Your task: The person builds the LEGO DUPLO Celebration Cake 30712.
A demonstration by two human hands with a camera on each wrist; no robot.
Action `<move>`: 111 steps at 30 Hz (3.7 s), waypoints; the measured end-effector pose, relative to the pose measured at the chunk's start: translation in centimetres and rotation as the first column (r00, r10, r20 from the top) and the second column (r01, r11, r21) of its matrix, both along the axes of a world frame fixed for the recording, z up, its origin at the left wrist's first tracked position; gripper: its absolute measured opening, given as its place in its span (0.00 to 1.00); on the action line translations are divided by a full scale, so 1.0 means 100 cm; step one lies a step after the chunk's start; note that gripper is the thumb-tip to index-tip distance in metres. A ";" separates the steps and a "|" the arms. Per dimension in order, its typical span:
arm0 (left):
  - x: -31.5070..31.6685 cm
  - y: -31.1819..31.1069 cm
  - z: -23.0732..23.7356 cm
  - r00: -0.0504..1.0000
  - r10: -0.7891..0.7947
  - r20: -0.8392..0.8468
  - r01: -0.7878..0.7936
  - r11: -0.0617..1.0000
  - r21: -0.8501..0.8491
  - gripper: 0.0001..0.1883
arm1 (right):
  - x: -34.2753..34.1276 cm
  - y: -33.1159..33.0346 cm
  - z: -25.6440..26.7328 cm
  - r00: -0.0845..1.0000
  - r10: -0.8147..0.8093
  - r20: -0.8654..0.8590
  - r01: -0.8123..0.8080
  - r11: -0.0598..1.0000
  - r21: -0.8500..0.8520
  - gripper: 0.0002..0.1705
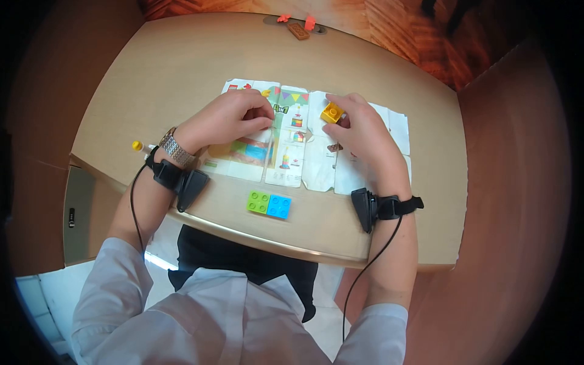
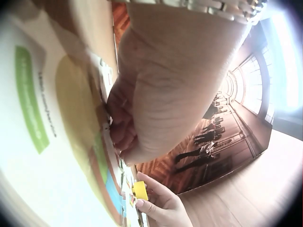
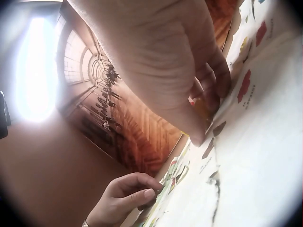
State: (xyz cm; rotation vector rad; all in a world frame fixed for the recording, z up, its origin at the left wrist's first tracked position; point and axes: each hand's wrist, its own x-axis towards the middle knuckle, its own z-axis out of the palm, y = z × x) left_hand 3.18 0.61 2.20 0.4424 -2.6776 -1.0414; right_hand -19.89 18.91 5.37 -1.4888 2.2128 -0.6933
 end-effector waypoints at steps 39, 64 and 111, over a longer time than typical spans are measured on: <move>0.002 0.001 0.012 0.988 0.054 -0.141 -0.065 0.995 -0.075 0.11 | -0.003 -0.003 -0.006 0.998 0.007 0.064 -0.005 1.000 -0.029 0.34; 0.140 0.114 0.001 0.977 0.211 -0.035 -0.176 0.886 0.429 0.05 | 0.001 -0.001 -0.004 0.999 0.004 0.052 -0.003 1.000 -0.030 0.32; 0.096 0.108 -0.023 0.960 -0.033 -0.276 0.042 0.999 0.030 0.20 | -0.045 -0.230 -0.033 0.886 0.005 -0.463 -0.036 0.998 -0.057 0.28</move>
